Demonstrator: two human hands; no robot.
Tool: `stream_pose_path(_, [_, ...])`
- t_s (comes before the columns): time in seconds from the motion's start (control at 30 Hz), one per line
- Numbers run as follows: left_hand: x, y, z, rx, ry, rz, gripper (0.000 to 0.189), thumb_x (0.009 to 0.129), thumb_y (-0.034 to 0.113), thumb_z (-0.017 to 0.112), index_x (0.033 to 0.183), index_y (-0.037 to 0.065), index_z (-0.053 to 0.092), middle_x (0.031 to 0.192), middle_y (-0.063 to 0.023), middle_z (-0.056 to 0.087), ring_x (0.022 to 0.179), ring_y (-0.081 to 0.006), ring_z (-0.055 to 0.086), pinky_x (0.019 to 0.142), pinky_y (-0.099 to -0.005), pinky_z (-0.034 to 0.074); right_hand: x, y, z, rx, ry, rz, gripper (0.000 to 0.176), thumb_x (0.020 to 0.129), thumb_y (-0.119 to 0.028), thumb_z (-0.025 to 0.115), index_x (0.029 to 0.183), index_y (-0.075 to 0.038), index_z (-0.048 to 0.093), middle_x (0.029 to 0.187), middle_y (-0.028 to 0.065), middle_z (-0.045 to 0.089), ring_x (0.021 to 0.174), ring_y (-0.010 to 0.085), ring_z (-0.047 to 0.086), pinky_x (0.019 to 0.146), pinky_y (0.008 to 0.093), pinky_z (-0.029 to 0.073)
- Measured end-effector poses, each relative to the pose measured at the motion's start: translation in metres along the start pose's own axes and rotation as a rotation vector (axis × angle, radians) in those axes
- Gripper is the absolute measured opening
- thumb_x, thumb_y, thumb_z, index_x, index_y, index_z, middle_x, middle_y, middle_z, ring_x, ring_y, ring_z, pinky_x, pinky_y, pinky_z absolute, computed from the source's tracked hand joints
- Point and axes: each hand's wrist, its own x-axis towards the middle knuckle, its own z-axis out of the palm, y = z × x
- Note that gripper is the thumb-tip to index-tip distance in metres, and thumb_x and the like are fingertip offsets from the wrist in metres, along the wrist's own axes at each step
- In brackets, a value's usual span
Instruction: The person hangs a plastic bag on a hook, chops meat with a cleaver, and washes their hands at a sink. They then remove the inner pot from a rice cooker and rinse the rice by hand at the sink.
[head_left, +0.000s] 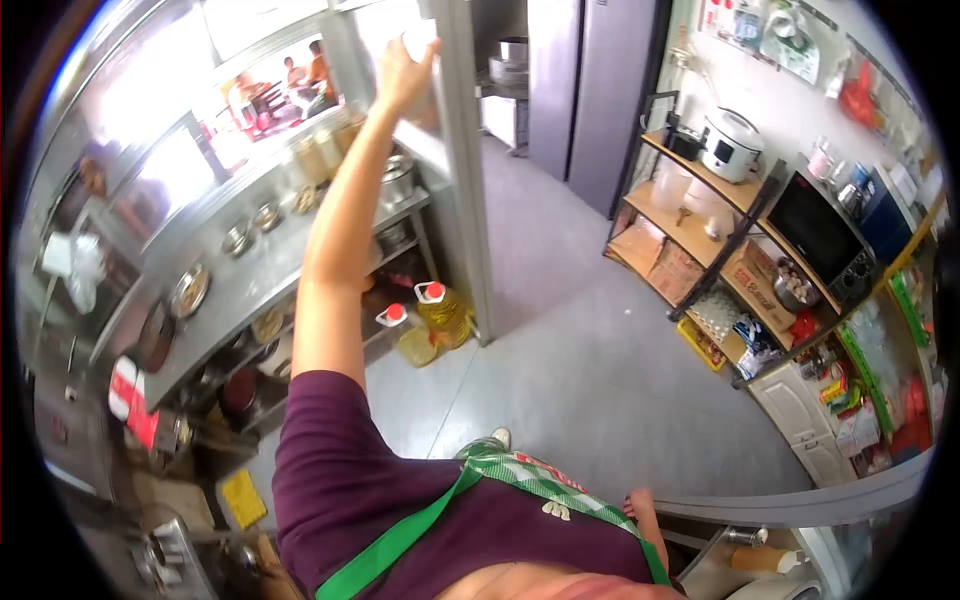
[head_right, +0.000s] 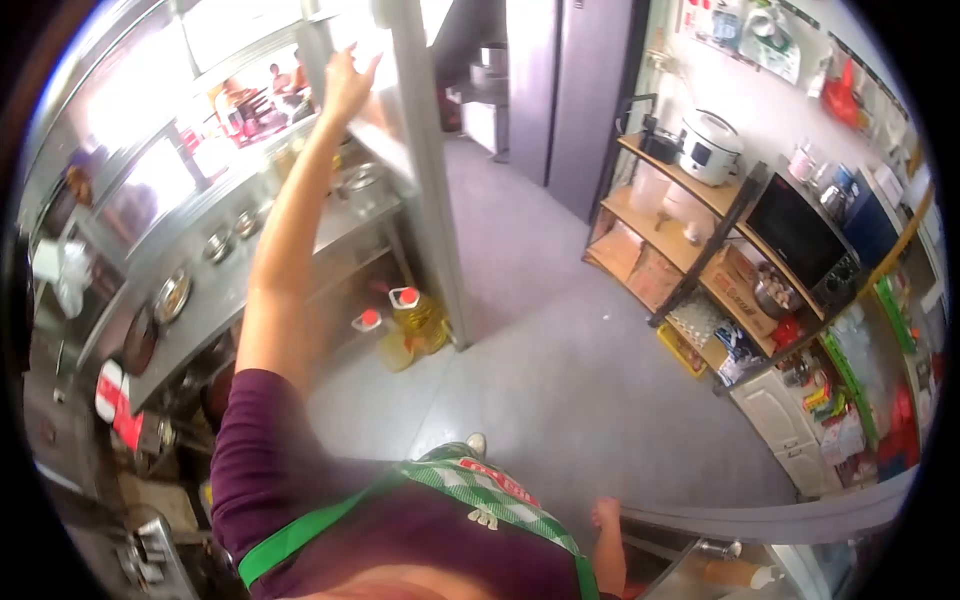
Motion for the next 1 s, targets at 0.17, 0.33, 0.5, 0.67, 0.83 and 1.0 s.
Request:
stream_pose_path(0.17, [0.085, -0.027, 0.053, 0.614, 0.091, 0.163, 0.037, 0.083, 0.039, 0.048, 0.103, 0.01, 0.057, 0.087, -0.0163, 0.06, 0.078, -0.0347, 0.056, 0.068, -0.0427, 0.044, 0.053, 0.063, 0.015, -0.424, 0.038, -0.323, 0.02, 0.078, -0.012, 0.042, 0.081, 0.003, 0.055, 0.067, 0.0162, 0.059, 0.047, 0.026, 0.057, 0.04, 0.0366, 0.045])
stream_pose_path(0.33, [0.125, -0.119, 0.105, 0.258, 0.377, 0.747, 0.028, 0.084, 0.028, 0.047, 0.107, 0.019, 0.059, 0.1, -0.0023, 0.061, 0.095, -0.0235, 0.055, 0.074, -0.0315, 0.048, -0.041, -0.017, 0.028, 0.229, 0.147, 0.173, 0.024, 0.079, -0.015, 0.047, 0.082, 0.005, 0.059, 0.075, 0.0175, 0.062, 0.053, 0.0243, 0.058, 0.045, 0.0365, 0.047])
stream_pose_path(0.5, [0.019, 0.012, 0.113, -0.126, 0.426, 0.053, 0.031, 0.089, 0.027, 0.045, 0.105, 0.002, 0.055, 0.108, -0.0163, 0.054, 0.093, -0.0308, 0.055, 0.08, -0.0362, 0.045, -0.001, 0.025, 0.007, 0.066, -0.005, 0.203, 0.025, 0.079, -0.017, 0.046, 0.081, 0.004, 0.06, 0.075, 0.0158, 0.062, 0.058, 0.0238, 0.06, 0.048, 0.0363, 0.048])
stream_pose_path(0.67, [-0.194, 0.018, 0.285, -0.181, -0.4, 0.062, 0.03, 0.081, 0.003, 0.044, 0.111, -0.003, 0.047, 0.103, -0.0171, 0.051, 0.097, -0.0279, 0.048, 0.084, -0.0365, 0.039, 0.085, 0.047, -0.037, -0.161, -0.006, 0.01, 0.023, 0.076, -0.018, 0.043, 0.076, 0.0, 0.059, 0.07, 0.0134, 0.061, 0.055, 0.0228, 0.059, 0.046, 0.0358, 0.047])
stream_pose_path(0.83, [-0.473, 0.048, 0.361, -0.239, -1.695, -0.213, 0.035, 0.082, 0.01, 0.046, 0.115, -0.002, 0.044, 0.111, -0.0189, 0.048, 0.101, -0.0279, 0.046, 0.084, -0.0368, 0.037, 0.139, -0.026, -0.128, 0.132, 0.212, -0.025, 0.018, 0.077, -0.02, 0.044, 0.081, -0.007, 0.055, 0.068, 0.0089, 0.058, 0.05, 0.0206, 0.056, 0.043, 0.0349, 0.044])
stream_pose_path(1.0, [-0.581, 0.101, 0.373, -0.197, -2.135, -0.421, 0.032, 0.082, 0.013, 0.046, 0.111, -0.001, 0.047, 0.106, -0.0173, 0.05, 0.094, -0.0258, 0.048, 0.078, -0.0351, 0.039, 0.152, -0.091, -0.226, 0.124, 0.419, -0.046, 0.018, 0.077, -0.021, 0.052, 0.083, -0.007, 0.06, 0.069, 0.0075, 0.06, 0.061, 0.0189, 0.057, 0.056, 0.0341, 0.046])
